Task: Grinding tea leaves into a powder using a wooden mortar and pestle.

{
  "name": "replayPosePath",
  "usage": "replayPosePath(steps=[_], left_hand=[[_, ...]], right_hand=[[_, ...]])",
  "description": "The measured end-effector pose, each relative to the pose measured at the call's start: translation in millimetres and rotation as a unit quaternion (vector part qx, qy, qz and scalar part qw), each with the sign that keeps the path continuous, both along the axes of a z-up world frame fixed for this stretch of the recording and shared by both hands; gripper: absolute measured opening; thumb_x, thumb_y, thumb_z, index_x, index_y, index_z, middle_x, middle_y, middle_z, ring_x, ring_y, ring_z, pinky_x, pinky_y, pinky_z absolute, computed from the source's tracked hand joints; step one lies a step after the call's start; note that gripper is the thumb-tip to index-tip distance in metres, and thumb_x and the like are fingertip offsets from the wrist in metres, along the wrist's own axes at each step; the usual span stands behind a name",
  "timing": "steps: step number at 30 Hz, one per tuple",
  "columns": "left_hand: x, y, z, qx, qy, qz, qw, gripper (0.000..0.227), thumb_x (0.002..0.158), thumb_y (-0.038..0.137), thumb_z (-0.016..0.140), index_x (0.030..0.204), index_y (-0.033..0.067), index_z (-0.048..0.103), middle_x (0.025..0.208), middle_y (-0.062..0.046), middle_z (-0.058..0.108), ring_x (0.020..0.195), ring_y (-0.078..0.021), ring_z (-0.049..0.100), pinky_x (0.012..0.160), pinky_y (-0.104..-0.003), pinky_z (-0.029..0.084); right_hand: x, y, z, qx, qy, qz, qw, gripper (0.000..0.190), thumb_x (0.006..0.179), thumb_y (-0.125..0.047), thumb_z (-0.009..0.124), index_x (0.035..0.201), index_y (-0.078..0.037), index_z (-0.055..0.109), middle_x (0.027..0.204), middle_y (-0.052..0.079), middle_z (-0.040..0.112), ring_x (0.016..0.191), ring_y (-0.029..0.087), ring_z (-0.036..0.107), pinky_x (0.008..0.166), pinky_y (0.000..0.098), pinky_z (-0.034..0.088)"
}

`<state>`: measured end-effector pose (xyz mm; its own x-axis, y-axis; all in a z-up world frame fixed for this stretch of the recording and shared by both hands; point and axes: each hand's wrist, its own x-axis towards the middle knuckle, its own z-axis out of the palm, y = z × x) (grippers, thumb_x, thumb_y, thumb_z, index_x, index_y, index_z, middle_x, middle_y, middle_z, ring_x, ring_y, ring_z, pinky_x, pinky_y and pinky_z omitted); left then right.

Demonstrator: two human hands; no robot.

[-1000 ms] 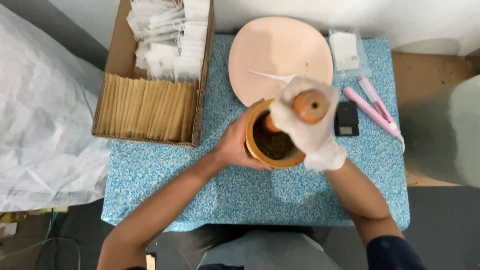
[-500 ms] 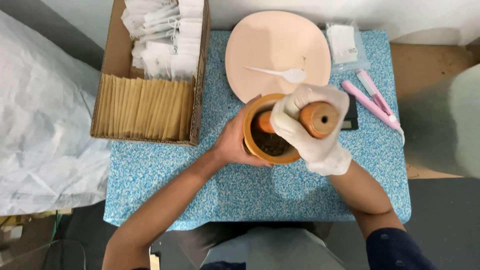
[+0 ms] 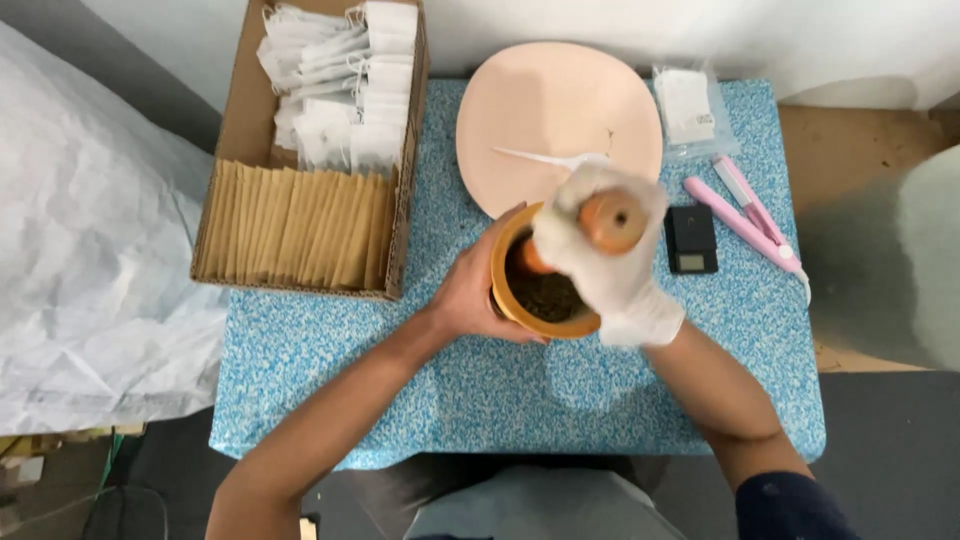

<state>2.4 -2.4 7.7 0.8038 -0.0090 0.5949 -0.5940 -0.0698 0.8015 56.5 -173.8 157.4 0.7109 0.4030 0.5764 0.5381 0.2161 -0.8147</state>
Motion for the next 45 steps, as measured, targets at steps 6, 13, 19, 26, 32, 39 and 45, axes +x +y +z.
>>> replayPosePath(steps=[6, 13, 19, 26, 32, 39, 45], left_hand=[[1.4, 1.1, -2.9, -0.023, -0.022, -0.009, 0.999, 0.144, 0.054, 0.055, 0.109, 0.167, -0.0013, 0.040, 0.143, -0.021, 0.071, 0.129, -0.0398, 0.072, 0.109, -0.057, 0.062], [-1.8, 2.4, -2.2, -0.006, -0.009, -0.005, 1.000, 0.145, 0.052, 0.058, 0.109, 0.167, -0.0008, 0.041, 0.143, -0.021, 0.072, 0.129, -0.0388, 0.072, 0.110, -0.056, 0.062], [-4.2, 1.3, -1.1, -0.006, -0.010, -0.005, 1.000, 0.144, 0.054, 0.059, 0.108, 0.167, -0.0003, 0.041, 0.143, -0.022, 0.071, 0.129, -0.0396, 0.072, 0.110, -0.057, 0.062], [-7.9, 0.3, -1.2, 0.000, 0.000, -0.006, 1.000, 0.145, 0.054, 0.059, 0.107, 0.168, -0.0005, 0.039, 0.144, -0.023, 0.070, 0.130, -0.0415, 0.072, 0.112, -0.059, 0.062], [-7.5, 4.9, -2.3, 0.018, 0.003, -0.003, 1.000, 0.151, 0.050, 0.065, 0.106, 0.169, -0.0003, 0.038, 0.147, -0.025, 0.068, 0.131, -0.0418, 0.071, 0.112, -0.059, 0.061], [-10.8, 4.7, -7.6, 0.049, 0.042, 0.008, 0.998, 0.156, 0.051, 0.064, 0.106, 0.173, 0.0027, 0.032, 0.146, -0.018, 0.070, 0.132, -0.0374, 0.071, 0.115, -0.053, 0.061], [-21.1, 9.3, 2.7, 0.130, 0.076, -0.021, 0.988, 0.147, 0.071, 0.065, 0.096, 0.177, 0.0098, 0.011, 0.169, -0.016, 0.056, 0.153, -0.0382, 0.063, 0.122, -0.055, 0.059]], right_hand=[[9.6, -14.0, -2.1, -0.036, -0.032, 0.019, 0.999, 0.036, 0.100, -0.010, 0.078, 0.103, 0.020, 0.058, 0.072, 0.023, 0.062, 0.079, 0.027, 0.072, 0.099, 0.0269, 0.053], [-5.1, -6.8, 13.6, -0.098, -0.018, 0.001, 0.995, 0.028, 0.089, -0.006, 0.090, 0.073, -0.008, 0.068, 0.063, 0.000, 0.066, 0.054, 0.013, 0.065, 0.063, 0.0165, 0.050], [-2.5, -11.8, 29.2, -0.080, -0.063, 0.010, 0.995, 0.029, 0.090, -0.006, 0.088, 0.071, -0.007, 0.066, 0.061, 0.000, 0.063, 0.050, 0.013, 0.059, 0.061, 0.0157, 0.048], [-16.4, -19.3, 26.7, -0.047, -0.020, 0.050, 0.997, 0.034, 0.092, -0.002, 0.084, 0.071, -0.005, 0.057, 0.061, 0.006, 0.062, 0.052, 0.018, 0.067, 0.062, 0.0216, 0.054], [-18.8, -17.3, 10.1, -0.053, 0.000, 0.046, 0.998, 0.031, 0.088, 0.004, 0.085, 0.070, -0.003, 0.060, 0.058, 0.009, 0.065, 0.050, 0.021, 0.069, 0.057, 0.0236, 0.056], [-5.8, -5.1, 13.2, -0.041, 0.005, 0.037, 0.998, 0.031, 0.087, 0.011, 0.082, 0.068, 0.002, 0.059, 0.052, 0.012, 0.062, 0.044, 0.018, 0.063, 0.050, 0.0234, 0.055], [-30.7, -0.1, 20.9, -0.039, -0.026, -0.090, 0.995, 0.030, 0.088, 0.019, 0.067, 0.072, -0.001, 0.052, 0.066, 0.013, 0.060, 0.060, 0.023, 0.067, 0.056, 0.0334, 0.057]])
